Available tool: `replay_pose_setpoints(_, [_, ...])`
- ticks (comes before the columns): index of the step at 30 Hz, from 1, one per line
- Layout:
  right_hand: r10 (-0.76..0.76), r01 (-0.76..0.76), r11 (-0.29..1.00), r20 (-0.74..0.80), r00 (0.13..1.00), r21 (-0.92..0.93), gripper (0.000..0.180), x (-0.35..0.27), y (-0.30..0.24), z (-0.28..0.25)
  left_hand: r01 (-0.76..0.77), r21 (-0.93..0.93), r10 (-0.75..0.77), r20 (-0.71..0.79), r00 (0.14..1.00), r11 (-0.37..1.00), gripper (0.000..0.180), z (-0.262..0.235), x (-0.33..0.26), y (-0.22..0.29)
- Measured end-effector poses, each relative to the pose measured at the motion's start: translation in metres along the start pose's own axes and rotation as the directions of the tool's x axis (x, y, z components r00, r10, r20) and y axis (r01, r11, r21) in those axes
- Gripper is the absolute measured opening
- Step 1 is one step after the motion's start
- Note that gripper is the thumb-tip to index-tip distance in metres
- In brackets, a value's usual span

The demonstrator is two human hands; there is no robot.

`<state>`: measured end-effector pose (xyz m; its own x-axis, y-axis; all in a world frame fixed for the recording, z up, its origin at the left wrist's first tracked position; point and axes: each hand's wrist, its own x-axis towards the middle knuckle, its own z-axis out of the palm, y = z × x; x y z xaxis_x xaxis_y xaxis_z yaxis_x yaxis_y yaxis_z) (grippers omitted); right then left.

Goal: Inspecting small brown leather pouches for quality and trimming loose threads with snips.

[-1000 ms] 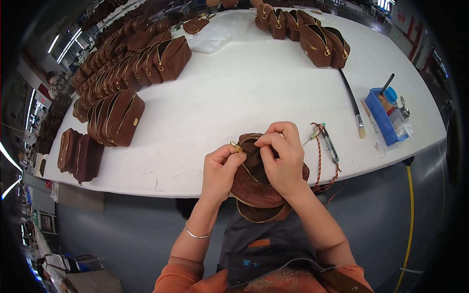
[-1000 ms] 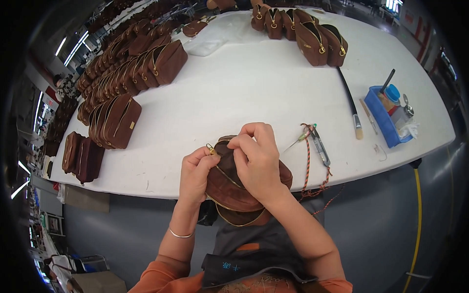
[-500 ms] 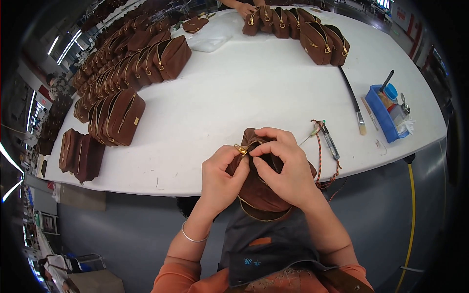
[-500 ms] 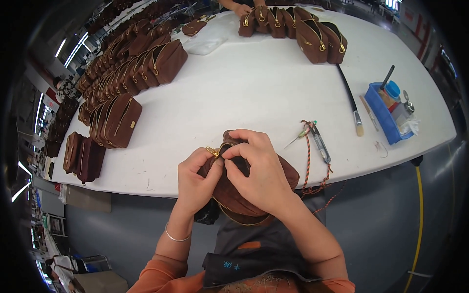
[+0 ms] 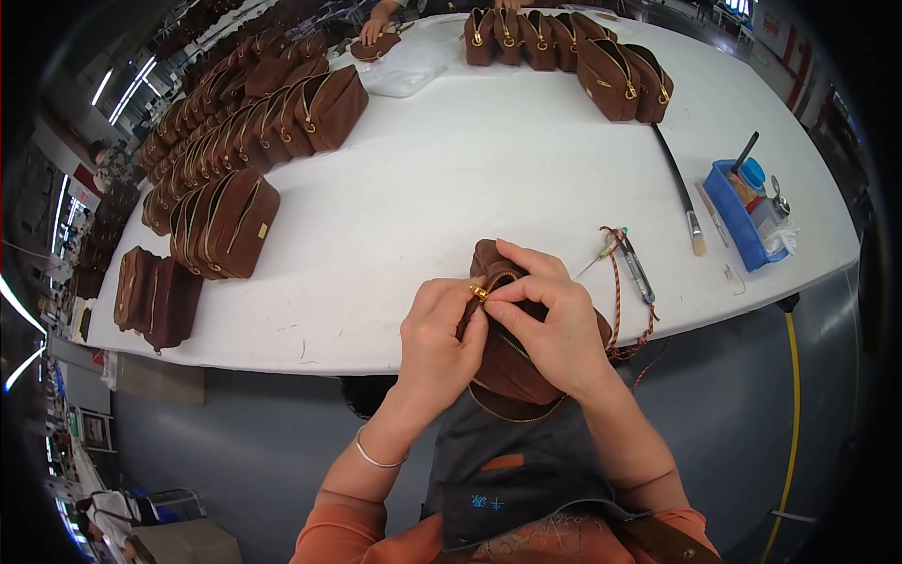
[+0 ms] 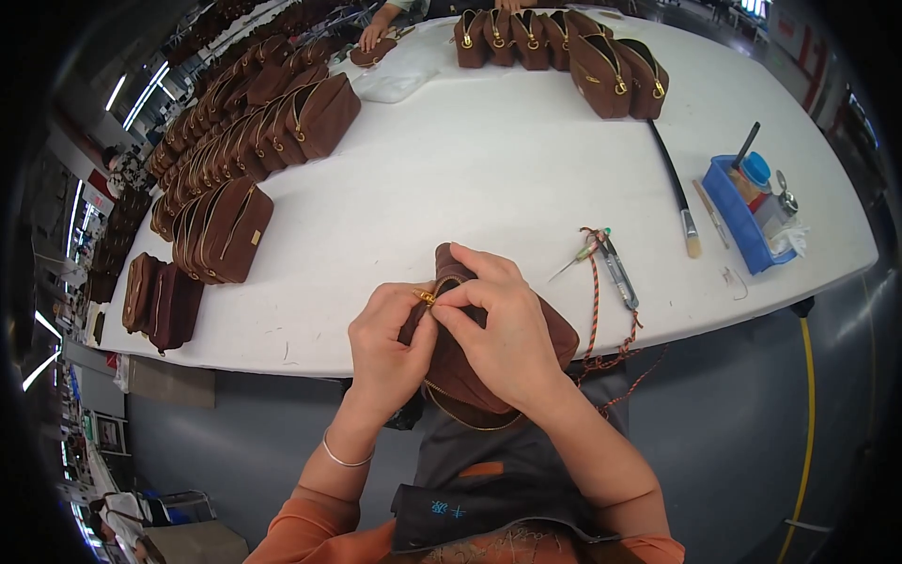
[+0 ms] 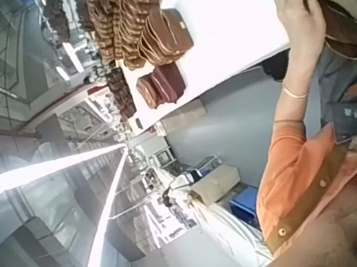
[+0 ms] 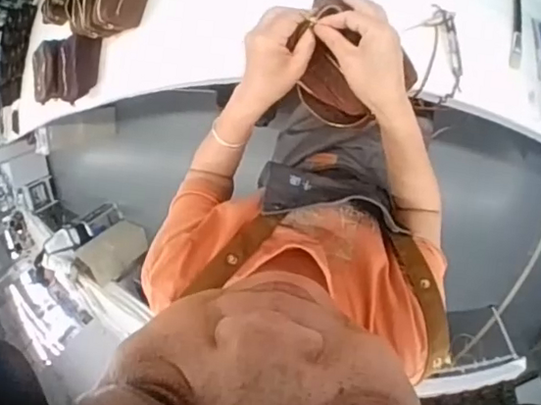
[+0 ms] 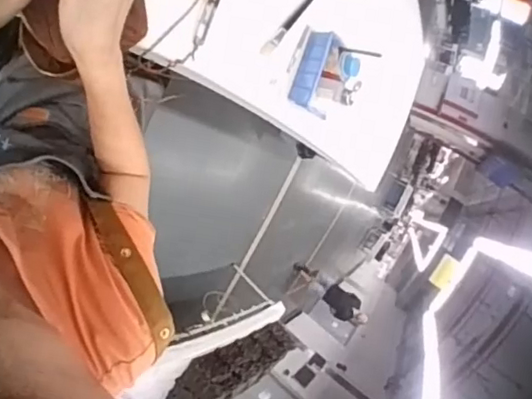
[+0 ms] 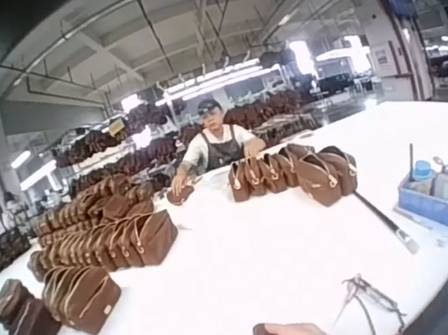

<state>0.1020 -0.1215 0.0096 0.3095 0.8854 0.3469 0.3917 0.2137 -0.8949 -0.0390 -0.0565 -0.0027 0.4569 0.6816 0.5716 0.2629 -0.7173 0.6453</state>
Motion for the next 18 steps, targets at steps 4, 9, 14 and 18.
replay_pose_setpoints(4, [0.012,-0.012,1.000,-0.035,0.999,-0.008,0.010,-0.001,-0.001,0.003,-0.019,0.044,0.018,0.021,1.000,0.999,0.027,0.002,-0.001,-0.002])
replay_pose_setpoints(9, [-0.033,0.028,0.997,-0.075,0.997,-0.068,0.007,-0.002,-0.001,0.010,-0.034,0.063,0.034,0.014,0.999,0.997,0.030,0.004,0.000,-0.002])
replay_pose_setpoints(14, [-0.116,0.088,0.983,-0.178,0.977,-0.162,0.010,0.000,0.005,0.024,-0.043,0.064,0.043,0.007,0.999,0.997,0.033,0.006,0.001,-0.005])
replay_pose_setpoints(18, [-0.155,0.112,0.978,-0.249,0.956,-0.175,0.012,0.002,0.014,0.026,0.050,-0.008,-0.050,0.044,0.998,0.999,0.031,0.001,0.006,-0.006])
